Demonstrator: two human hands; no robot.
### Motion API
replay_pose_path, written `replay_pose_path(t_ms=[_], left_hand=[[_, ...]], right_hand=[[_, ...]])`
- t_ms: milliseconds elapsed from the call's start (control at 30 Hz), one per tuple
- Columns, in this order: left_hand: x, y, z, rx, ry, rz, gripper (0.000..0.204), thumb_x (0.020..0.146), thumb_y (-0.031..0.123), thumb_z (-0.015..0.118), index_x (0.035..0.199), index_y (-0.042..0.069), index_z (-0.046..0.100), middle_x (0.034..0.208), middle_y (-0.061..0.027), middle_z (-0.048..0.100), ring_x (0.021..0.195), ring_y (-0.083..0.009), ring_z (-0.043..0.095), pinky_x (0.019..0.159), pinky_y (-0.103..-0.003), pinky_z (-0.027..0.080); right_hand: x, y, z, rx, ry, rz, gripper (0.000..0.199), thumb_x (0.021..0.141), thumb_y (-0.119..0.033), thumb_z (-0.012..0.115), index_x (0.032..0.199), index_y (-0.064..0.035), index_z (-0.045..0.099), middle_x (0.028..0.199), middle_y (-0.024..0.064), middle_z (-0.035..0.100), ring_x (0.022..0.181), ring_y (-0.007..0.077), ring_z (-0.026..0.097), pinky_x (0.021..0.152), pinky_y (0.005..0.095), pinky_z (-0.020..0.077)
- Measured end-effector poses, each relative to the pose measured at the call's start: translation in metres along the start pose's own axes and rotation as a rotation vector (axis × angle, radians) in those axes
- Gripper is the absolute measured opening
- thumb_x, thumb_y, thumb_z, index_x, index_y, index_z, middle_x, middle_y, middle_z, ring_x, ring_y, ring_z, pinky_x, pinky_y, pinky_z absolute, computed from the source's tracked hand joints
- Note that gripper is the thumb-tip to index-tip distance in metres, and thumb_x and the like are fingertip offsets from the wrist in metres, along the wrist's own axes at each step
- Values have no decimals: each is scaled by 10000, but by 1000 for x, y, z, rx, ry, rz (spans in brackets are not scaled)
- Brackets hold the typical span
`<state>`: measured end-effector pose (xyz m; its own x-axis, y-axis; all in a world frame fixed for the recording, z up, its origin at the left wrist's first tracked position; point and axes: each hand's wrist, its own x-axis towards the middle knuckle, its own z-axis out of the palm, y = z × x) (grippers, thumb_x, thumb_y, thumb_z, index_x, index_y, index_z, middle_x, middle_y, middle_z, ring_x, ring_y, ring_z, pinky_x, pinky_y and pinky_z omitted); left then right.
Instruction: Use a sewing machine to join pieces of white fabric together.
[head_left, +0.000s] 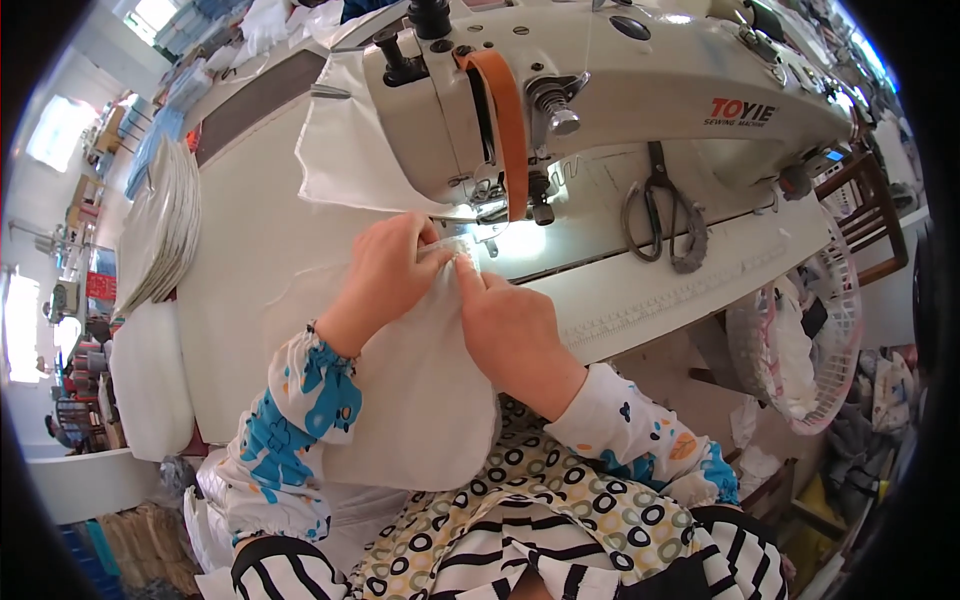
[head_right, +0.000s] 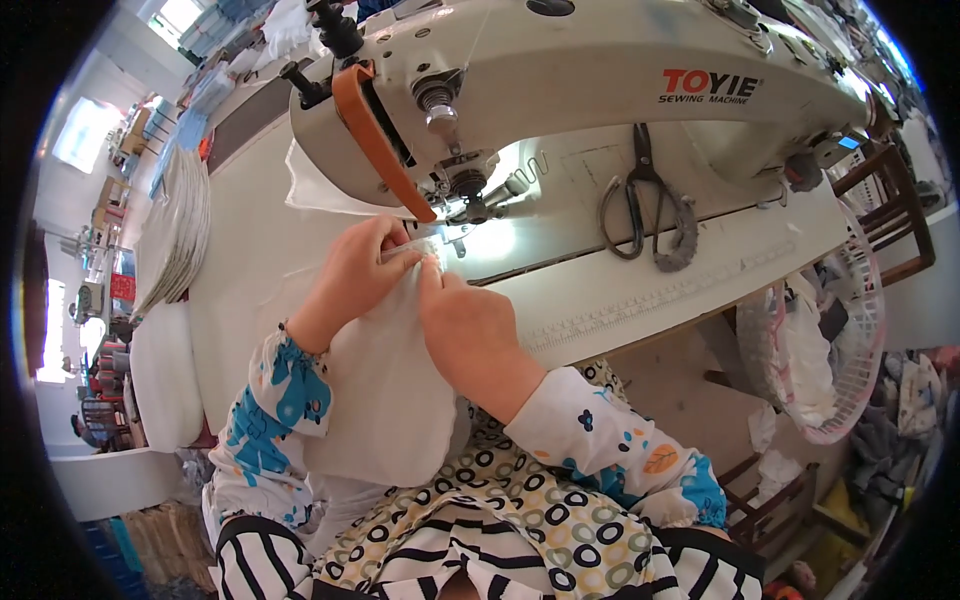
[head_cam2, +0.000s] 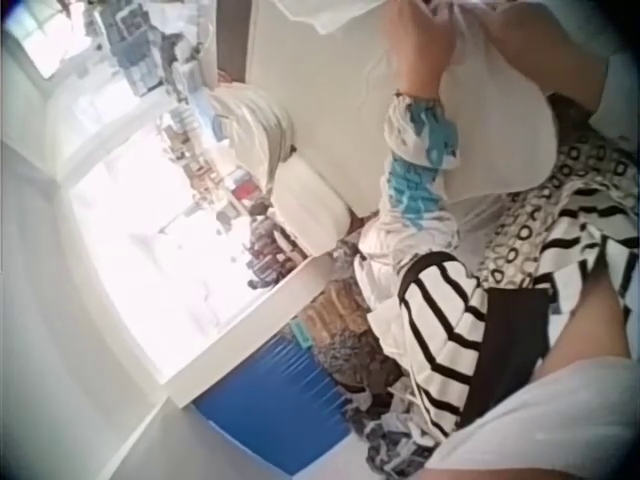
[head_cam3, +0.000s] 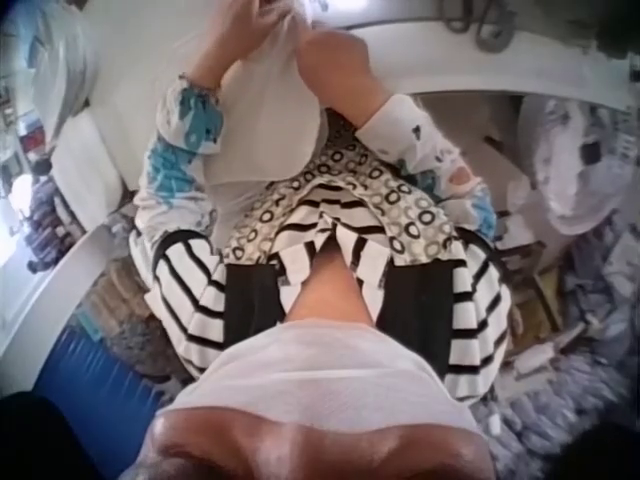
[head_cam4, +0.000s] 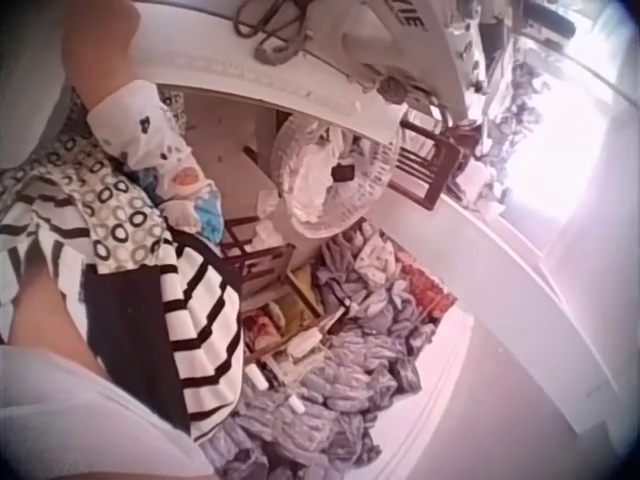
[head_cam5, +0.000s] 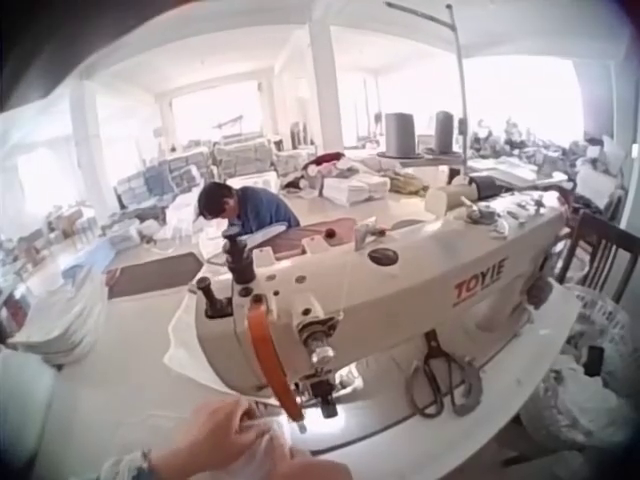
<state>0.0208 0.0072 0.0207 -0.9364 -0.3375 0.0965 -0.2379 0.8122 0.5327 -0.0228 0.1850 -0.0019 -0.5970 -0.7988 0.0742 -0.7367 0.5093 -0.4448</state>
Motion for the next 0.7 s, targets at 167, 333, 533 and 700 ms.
replay_pose_path(t_ms=[167, 333, 533, 700], left_hand=[[-5, -9, 7, -334, -53, -74, 178, 921, 129, 718, 936, -8, 604, 859, -50, 612, 779, -157, 564, 740, -304, 489], [3, -1, 15, -404, 86, -65, 190, 833, 136, 770, 930, 5, 673, 826, -137, 688, 746, -253, 661, 707, -329, 530], [14, 3, 20, -232, 38, -209, 221, 795, 205, 785, 893, 15, 730, 830, -153, 728, 786, -311, 716, 715, -367, 546], [16, 5, 21, -196, 42, -239, 215, 773, 204, 786, 864, 17, 729, 821, -152, 727, 776, -326, 710, 712, -385, 543]], right_hand=[[-2, 13, -5, 227, 228, 3, 417, 944, -113, 606, 1360, -140, 588, 903, 102, 625, 751, 317, 680, 629, 424, 540], [1, 18, -3, 174, 131, 22, 441, 967, -112, 546, 1407, -138, 534, 883, 125, 652, 747, 340, 666, 641, 454, 530], [10, 13, -5, -37, 84, 0, 442, 921, -76, 519, 1361, -48, 539, 867, 126, 677, 736, 333, 692, 620, 443, 544], [13, 14, -4, -107, 113, -29, 451, 902, -68, 541, 1350, -24, 548, 821, 98, 678, 671, 283, 691, 570, 407, 536]])
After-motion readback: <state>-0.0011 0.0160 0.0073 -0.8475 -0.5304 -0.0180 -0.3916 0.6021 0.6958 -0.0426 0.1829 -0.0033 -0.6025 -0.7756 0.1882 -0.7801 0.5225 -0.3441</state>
